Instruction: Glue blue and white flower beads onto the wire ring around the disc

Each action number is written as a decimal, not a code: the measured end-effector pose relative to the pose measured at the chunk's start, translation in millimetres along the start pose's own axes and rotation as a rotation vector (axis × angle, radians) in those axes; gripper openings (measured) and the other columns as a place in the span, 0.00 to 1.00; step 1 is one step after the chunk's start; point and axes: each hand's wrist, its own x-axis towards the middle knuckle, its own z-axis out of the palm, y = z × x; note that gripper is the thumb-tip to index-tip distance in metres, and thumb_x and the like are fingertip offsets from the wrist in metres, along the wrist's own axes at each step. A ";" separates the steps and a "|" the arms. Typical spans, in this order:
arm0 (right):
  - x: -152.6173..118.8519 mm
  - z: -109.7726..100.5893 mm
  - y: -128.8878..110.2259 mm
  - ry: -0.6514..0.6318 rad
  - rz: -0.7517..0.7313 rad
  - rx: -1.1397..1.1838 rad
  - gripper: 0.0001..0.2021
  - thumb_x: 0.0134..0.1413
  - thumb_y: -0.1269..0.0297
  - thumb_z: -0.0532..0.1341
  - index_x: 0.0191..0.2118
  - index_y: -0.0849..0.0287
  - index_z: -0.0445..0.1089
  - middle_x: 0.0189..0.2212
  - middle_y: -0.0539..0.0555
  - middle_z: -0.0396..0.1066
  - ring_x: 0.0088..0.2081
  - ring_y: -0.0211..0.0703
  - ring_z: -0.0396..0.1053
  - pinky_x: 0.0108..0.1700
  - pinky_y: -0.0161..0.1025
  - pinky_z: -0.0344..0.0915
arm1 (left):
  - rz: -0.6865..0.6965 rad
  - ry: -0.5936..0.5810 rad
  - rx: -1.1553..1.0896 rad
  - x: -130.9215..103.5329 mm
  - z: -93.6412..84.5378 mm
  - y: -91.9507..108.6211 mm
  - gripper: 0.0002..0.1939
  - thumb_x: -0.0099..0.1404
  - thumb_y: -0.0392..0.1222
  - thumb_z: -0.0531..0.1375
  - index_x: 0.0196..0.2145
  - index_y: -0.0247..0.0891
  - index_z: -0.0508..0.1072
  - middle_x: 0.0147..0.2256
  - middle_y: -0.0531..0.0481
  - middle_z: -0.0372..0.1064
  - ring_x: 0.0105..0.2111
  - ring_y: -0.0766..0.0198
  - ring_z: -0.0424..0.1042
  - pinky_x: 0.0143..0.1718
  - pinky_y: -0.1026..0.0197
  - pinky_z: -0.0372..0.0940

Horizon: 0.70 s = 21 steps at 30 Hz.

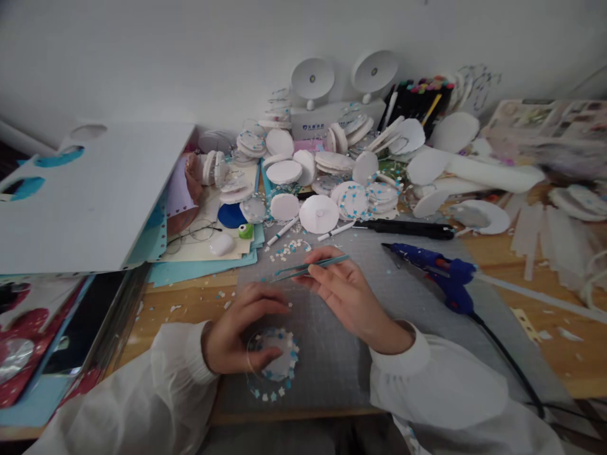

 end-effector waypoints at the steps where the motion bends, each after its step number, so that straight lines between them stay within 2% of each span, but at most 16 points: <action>1: 0.2 -0.5 0.4 -0.001 0.003 0.003 0.04 0.47 0.66 0.66 0.32 0.52 0.72 0.35 0.47 0.67 0.37 0.37 0.69 0.44 0.38 0.70 | -0.010 0.038 -0.016 -0.3 1.2 -0.3 0.19 0.55 0.44 0.64 0.44 0.36 0.71 0.41 0.40 0.69 0.41 0.54 0.68 0.43 0.54 0.62; 3: 0.6 -1.7 1.5 -0.002 0.006 0.012 0.04 0.47 0.67 0.66 0.32 0.52 0.72 0.35 0.47 0.68 0.37 0.36 0.69 0.44 0.38 0.70 | -0.030 0.077 -0.064 -0.3 2.6 -0.8 0.10 0.58 0.39 0.62 0.39 0.35 0.72 0.35 0.42 0.69 0.36 0.59 0.68 0.38 0.59 0.64; 5: 1.1 -2.7 2.6 -0.004 0.008 0.021 0.04 0.48 0.67 0.65 0.32 0.52 0.72 0.35 0.47 0.68 0.37 0.36 0.70 0.43 0.38 0.70 | -0.052 0.077 -0.112 0.2 2.9 -0.9 0.06 0.59 0.38 0.62 0.35 0.35 0.72 0.32 0.43 0.69 0.33 0.61 0.68 0.34 0.62 0.63; 11: 2.0 -3.2 3.5 -0.001 0.007 0.039 0.03 0.48 0.67 0.65 0.32 0.54 0.73 0.35 0.46 0.67 0.36 0.34 0.69 0.42 0.36 0.71 | -0.217 0.045 -0.300 -0.1 2.8 1.1 0.04 0.60 0.37 0.60 0.32 0.33 0.72 0.21 0.53 0.60 0.19 0.72 0.56 0.20 0.68 0.53; 14: 2.1 -3.9 3.5 -0.001 0.009 0.040 0.03 0.49 0.67 0.65 0.32 0.54 0.73 0.35 0.46 0.67 0.36 0.34 0.69 0.43 0.36 0.71 | -0.314 0.034 -0.397 -1.9 4.5 0.6 0.06 0.60 0.39 0.61 0.30 0.32 0.72 0.20 0.54 0.61 0.18 0.72 0.56 0.19 0.69 0.53; 18: 1.7 -4.2 2.9 -0.016 0.003 0.036 0.03 0.50 0.66 0.64 0.33 0.53 0.72 0.34 0.47 0.68 0.36 0.35 0.69 0.43 0.36 0.70 | -0.396 0.017 -0.546 -2.4 6.1 -0.5 0.10 0.60 0.43 0.62 0.33 0.32 0.74 0.25 0.49 0.67 0.21 0.70 0.63 0.22 0.68 0.58; 21: 0.4 -2.3 2.6 -0.045 -0.011 0.003 0.04 0.49 0.67 0.64 0.33 0.53 0.71 0.35 0.47 0.66 0.37 0.35 0.69 0.43 0.36 0.69 | -0.525 0.130 -0.768 -0.8 4.9 -1.5 0.12 0.62 0.46 0.60 0.37 0.34 0.74 0.27 0.48 0.68 0.24 0.67 0.66 0.25 0.66 0.61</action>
